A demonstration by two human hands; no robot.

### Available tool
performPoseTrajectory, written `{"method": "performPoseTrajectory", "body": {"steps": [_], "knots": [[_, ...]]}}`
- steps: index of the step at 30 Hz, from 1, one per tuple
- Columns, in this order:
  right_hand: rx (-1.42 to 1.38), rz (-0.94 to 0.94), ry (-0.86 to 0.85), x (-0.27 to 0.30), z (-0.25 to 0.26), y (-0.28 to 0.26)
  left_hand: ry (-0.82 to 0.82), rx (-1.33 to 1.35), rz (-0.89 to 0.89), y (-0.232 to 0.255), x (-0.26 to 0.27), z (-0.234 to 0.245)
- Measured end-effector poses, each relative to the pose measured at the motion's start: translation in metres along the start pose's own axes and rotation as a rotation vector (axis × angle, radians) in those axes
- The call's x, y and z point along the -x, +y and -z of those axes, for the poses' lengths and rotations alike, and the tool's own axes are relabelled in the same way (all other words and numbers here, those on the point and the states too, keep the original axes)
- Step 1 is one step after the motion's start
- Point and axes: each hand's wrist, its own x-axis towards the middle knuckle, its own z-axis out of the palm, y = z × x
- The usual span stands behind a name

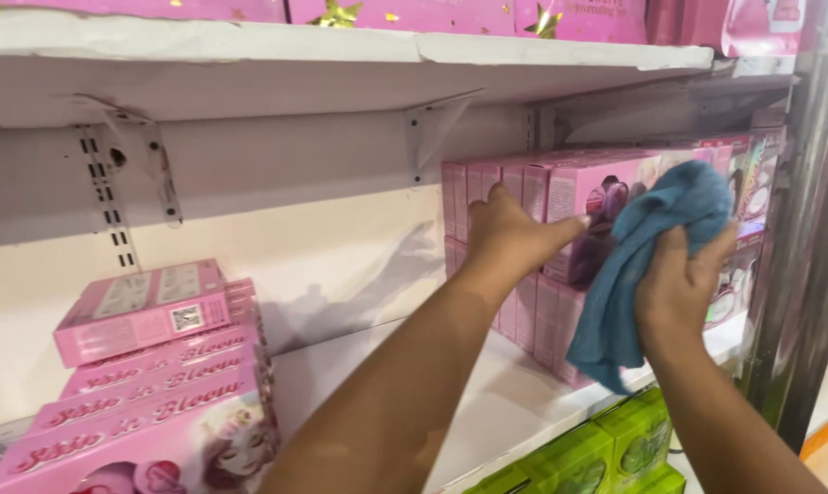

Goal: Taking inventory on a notepad and then wiping down shelves and organizing beauty product boxes.

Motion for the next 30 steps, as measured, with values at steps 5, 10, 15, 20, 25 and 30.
{"method": "performPoseTrajectory", "body": {"steps": [5,10,15,20,25,30], "knots": [[0.083,-0.136,-0.085,0.005,-0.004,-0.006,0.101,0.345,0.284,0.009,-0.014,-0.041],[0.040,-0.150,-0.023,0.003,-0.008,-0.010,0.158,0.334,0.374,-0.002,-0.024,-0.064],[0.096,-0.114,-0.054,0.008,-0.010,-0.018,0.097,0.333,0.374,-0.005,-0.028,-0.052],[0.167,-0.173,-0.052,0.007,-0.011,-0.025,0.064,0.299,0.333,-0.010,-0.035,-0.056],[0.103,-0.108,-0.094,0.009,-0.008,-0.021,0.148,0.387,0.218,-0.014,-0.029,-0.067],[0.070,-0.057,-0.067,0.015,-0.005,-0.012,0.221,0.532,0.163,-0.012,-0.014,-0.063]]}}
